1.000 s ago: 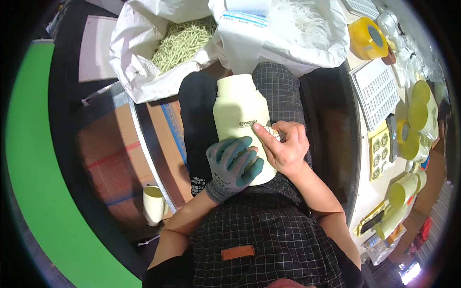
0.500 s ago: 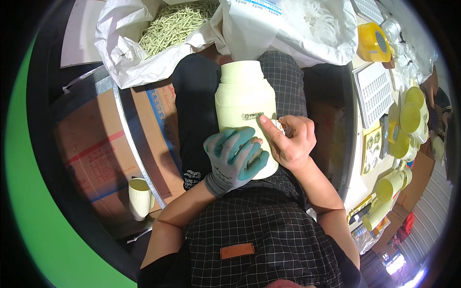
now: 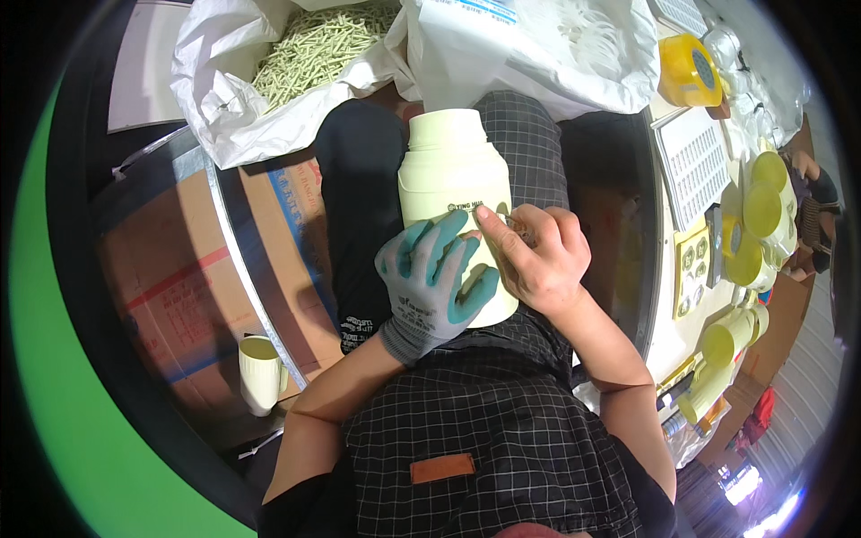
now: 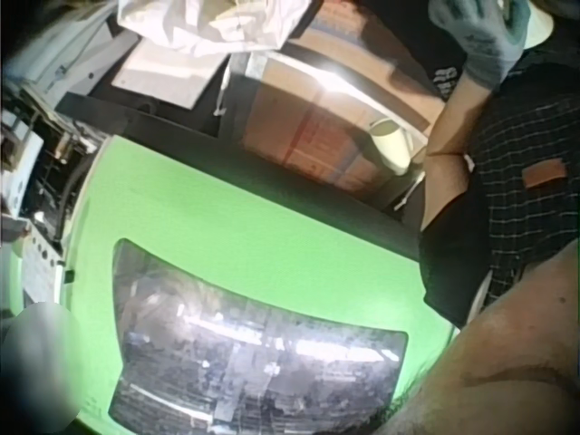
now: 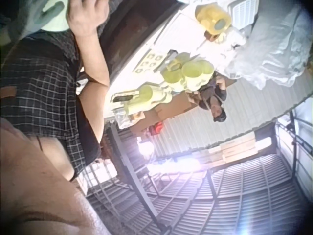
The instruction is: The person applies decorative and informational stickers onto a light green plastic jug, pressing them down by hand and using a cloth to ensure they are smooth.
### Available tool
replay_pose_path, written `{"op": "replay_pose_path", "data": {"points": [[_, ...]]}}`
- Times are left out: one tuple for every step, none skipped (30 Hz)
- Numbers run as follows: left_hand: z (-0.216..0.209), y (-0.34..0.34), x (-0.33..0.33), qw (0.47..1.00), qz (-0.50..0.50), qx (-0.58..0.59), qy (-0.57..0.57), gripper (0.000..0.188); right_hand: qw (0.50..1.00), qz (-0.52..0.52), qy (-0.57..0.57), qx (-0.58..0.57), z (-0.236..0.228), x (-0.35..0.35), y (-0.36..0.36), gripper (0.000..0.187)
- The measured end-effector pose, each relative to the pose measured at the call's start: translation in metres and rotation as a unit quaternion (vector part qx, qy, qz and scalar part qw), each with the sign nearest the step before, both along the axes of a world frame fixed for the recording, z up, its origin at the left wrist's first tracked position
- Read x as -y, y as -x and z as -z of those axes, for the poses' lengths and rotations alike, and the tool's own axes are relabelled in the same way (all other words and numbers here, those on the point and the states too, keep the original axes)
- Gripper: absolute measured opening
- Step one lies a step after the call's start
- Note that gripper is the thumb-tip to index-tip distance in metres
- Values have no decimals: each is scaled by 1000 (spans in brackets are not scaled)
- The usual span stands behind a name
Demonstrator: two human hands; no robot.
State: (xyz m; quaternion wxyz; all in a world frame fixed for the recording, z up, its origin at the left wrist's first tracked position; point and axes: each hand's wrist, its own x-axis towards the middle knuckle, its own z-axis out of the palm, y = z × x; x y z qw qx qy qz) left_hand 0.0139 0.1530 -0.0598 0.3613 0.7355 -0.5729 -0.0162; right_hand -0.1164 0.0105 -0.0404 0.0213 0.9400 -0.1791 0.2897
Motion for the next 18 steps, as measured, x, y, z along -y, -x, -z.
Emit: {"op": "replay_pose_path", "data": {"points": [[0,-2,0,1000,2,8,-2,46,1000,2,8,-14,-2,0,0,46],[1,-2,-1,1000,1,5,-4,47,1000,3,-6,-5,-6,2,1,45],[1,0,2,1000,-7,4,-3,47,999,34,-8,-5,-4,5,6,46],[1,0,4,1000,-12,3,-1,48,998,67,-9,-4,-3,8,12,46],[0,-4,2,1000,-5,9,-2,50,994,107,-25,-30,-5,10,17,46],[0,-1,5,1000,0,9,-4,50,993,112,-28,0,-6,12,21,45],[-1,3,7,1000,5,10,-5,50,997,74,-30,11,-13,7,16,45],[-2,6,9,1000,13,12,-7,50,997,43,-53,25,-15,0,9,44],[0,8,8,1000,15,-5,-16,51,996,10,-79,38,-18,-6,0,43],[9,5,9,999,28,10,19,53,993,-13,-109,49,-17,-3,-5,42],[3,-1,12,998,39,28,37,52,988,12,-144,61,-9,0,-3,43],[0,-5,4,999,32,-15,17,50,981,33,-178,75,-1,4,5,44],[12,-11,-2,994,19,-61,88,48,976,41,-198,83,4,7,14,43],[28,-1,-16,987,-89,-90,95,44,968,45,-229,94,9,0,30,43],[23,-5,-11,980,-114,-135,96,47,964,-16,-235,121,3,7,37,63],[31,2,-22,958,-117,-243,98,48,948,-52,-302,84,-4,-9,49,63],[38,1,-28,985,-77,-136,66,48,930,-60,-360,44,-8,-24,60,62],[33,-1,-24,990,-56,-120,44,47,907,-71,-415,11,-9,-37,66,62]]}}
